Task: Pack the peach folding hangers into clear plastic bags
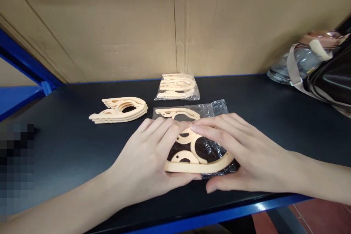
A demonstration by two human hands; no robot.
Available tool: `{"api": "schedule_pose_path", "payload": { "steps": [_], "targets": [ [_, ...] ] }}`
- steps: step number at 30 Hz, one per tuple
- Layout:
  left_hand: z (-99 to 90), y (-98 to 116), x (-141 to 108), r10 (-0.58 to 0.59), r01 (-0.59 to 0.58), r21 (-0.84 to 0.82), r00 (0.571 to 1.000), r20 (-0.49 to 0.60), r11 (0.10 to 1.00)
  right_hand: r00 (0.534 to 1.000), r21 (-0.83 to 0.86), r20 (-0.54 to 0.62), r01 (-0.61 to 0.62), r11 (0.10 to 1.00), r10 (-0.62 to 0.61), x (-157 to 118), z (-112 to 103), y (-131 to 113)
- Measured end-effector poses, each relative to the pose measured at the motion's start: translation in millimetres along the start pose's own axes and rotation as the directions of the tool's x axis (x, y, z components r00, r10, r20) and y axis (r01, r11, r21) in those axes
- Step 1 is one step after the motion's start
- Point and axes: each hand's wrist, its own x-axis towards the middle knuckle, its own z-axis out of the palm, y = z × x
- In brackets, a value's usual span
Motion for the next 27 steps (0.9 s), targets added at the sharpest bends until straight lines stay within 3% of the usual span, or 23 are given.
{"api": "schedule_pose_path", "payload": {
  "steps": [8, 14, 19, 23, 27],
  "targets": [
    [1.3, -6, 1, -0.03, 0.03, -0.017, 0.999, 0.013, 0.999, 0.999, -0.087, -0.008, -0.043, 0.995, 0.043, 2, -1, 0],
    [-9.1, -37, 0, -0.119, 0.135, -0.128, 0.985, 0.124, 0.983, 0.953, -0.214, -0.013, -0.297, 0.931, 0.301, -8, -35, 52],
    [-19.0, -56, 0, -0.096, 0.192, -0.221, 0.918, 0.384, 0.956, 0.915, -0.246, 0.117, -0.35, 0.904, 0.386, -31, -60, 91],
    [-24.8, -57, 1, -0.096, 0.216, -0.212, 0.879, 0.467, 0.953, 0.887, -0.175, 0.267, -0.339, 0.924, 0.376, -41, -64, 87],
    [-29.3, -53, -1, -0.106, 0.23, -0.166, 0.833, 0.543, 0.959, 0.872, -0.123, 0.325, -0.345, 0.93, 0.366, -42, -57, 76]
  ]
}}
